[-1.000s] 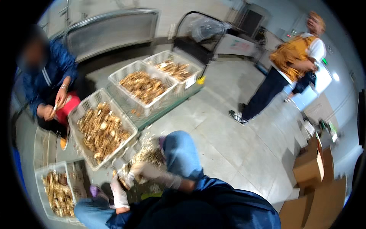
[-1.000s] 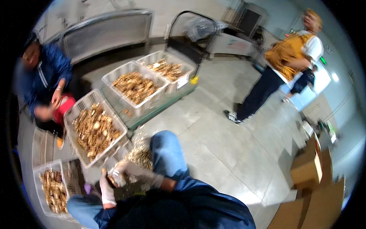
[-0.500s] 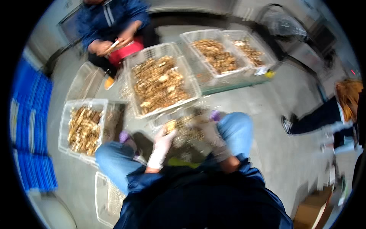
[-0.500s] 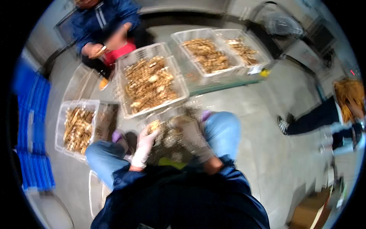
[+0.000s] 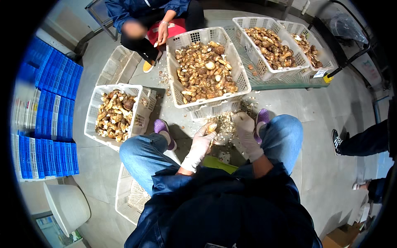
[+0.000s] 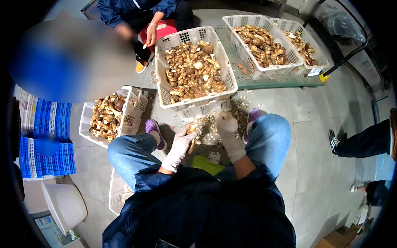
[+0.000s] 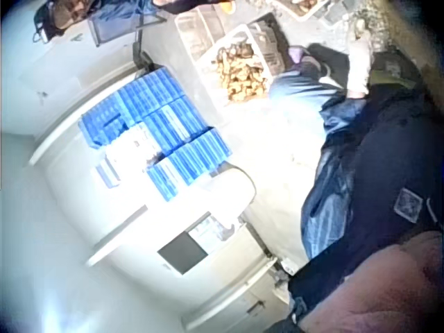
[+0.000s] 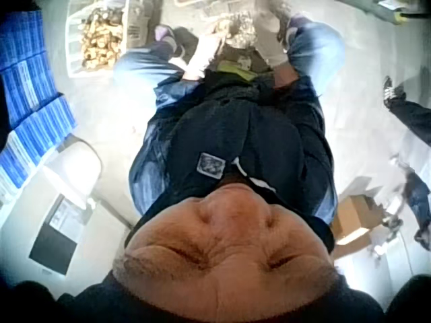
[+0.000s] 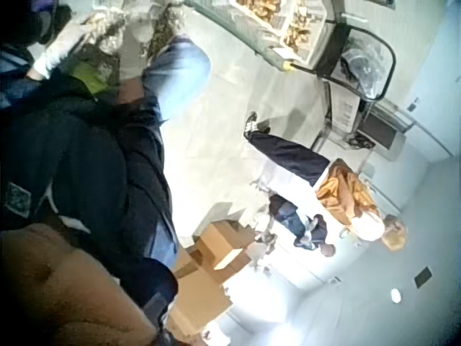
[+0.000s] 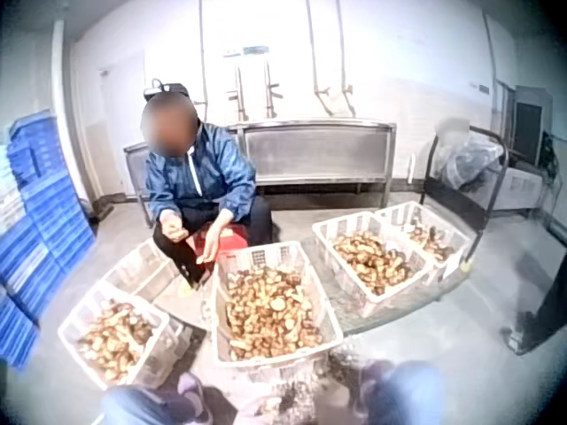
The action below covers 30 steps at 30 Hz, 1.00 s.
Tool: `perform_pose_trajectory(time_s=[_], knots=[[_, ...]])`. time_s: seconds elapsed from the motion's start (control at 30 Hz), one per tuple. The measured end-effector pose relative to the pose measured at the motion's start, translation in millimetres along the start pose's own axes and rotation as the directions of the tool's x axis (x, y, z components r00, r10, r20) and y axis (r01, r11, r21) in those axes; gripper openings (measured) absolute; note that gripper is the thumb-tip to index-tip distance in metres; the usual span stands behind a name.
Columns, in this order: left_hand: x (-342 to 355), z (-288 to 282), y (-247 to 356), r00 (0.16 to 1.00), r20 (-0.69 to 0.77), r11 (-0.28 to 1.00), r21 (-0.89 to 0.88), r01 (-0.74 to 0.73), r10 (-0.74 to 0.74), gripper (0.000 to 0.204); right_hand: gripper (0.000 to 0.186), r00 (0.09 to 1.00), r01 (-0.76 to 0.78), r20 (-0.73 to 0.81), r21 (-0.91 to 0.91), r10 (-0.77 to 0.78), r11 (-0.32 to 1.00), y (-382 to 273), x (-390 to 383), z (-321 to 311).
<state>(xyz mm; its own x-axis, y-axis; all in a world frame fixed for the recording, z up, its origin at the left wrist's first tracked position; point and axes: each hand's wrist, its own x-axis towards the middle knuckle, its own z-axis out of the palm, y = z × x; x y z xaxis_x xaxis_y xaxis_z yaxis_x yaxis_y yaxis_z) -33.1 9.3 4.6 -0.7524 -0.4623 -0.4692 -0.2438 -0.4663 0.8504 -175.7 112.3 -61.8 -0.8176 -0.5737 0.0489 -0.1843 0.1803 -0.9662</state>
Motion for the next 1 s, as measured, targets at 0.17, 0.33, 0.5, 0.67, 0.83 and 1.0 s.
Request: perform_pose_trajectory(time_s=[0.17,0.33,0.5,0.67,0.83,1.0], knots=[[1,-10,0,0.996,-0.015,0.978,-0.187,0.087,-0.091,0.029,0.006,0.861,0.501,0.118,-0.359,-0.494,0.787,-46,-9,14],[-7,-20,-2,0.994,-0.012,0.96,-0.261,0.102,-0.109,0.022,0.013,0.76,0.645,0.189,-0.341,-0.622,0.684,-66,-11,23],[1,-18,-2,0.972,0.073,0.897,-0.374,0.234,-0.223,0.02,0.013,0.998,-0.066,-0.047,-0.399,0.051,0.915,-11,2,1],[-4,-27,-6,0.967,0.155,0.887,-0.389,0.249,-0.203,0.019,0.018,0.983,0.183,0.076,-0.254,-0.169,0.95,-64,-21,25],[-9,-13,-6,0.991,0.005,0.958,-0.254,0.133,-0.136,0.023,0.016,0.969,0.24,0.144,-0.356,-0.2,0.903,-77,-26,22],[-6,-15,-8,0.982,0.047,0.965,-0.182,0.187,-0.181,0.025,0.012,0.998,-0.002,-0.06,-0.534,-0.035,0.846,-54,-9,10]])
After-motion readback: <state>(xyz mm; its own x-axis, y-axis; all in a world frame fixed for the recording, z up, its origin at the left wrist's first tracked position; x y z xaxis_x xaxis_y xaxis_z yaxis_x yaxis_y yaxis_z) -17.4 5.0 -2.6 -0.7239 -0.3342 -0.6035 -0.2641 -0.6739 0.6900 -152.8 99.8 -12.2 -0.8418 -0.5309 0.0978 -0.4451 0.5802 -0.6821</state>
